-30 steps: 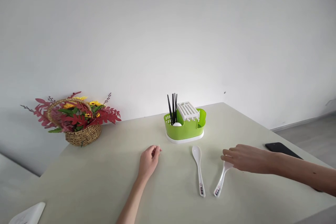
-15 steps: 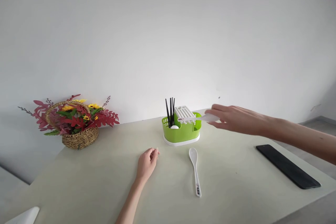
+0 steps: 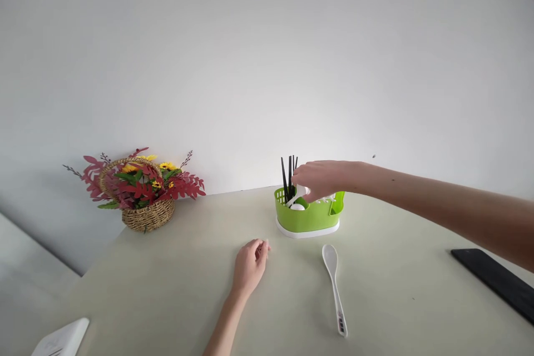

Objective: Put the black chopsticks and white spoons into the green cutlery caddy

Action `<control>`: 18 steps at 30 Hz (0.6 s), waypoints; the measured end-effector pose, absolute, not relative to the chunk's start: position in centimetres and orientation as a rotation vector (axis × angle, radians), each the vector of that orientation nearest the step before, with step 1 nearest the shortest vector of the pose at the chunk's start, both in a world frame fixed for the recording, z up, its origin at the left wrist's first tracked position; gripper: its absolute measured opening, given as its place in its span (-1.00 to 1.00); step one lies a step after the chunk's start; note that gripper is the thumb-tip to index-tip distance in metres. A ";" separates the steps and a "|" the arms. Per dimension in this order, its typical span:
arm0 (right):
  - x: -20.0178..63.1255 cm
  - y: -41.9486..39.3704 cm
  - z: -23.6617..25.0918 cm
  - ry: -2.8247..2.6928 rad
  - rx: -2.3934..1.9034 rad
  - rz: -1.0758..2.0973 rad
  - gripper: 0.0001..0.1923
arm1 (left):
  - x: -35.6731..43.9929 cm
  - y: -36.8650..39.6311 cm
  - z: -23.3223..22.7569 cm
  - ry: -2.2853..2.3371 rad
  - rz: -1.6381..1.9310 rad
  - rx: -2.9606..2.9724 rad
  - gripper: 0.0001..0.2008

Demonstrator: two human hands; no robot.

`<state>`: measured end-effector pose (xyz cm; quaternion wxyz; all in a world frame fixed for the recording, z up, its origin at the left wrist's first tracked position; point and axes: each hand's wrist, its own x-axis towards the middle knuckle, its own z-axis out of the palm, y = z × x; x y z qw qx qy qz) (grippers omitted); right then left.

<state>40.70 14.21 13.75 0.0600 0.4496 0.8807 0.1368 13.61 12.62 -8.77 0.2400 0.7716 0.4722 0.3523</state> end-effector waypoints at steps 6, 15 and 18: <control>35.6 16.2 12.9 2.524 1.365 0.236 -0.84 | 13.7 12.6 -9.0 1.300 0.937 2.076 -0.53; 34.0 17.0 11.4 2.290 1.328 -0.002 -0.98 | 13.9 12.5 -8.7 1.328 0.915 2.055 -0.54; 35.3 16.2 11.7 2.405 1.319 0.027 -0.91 | 13.9 12.5 -8.6 1.316 0.917 2.054 -0.54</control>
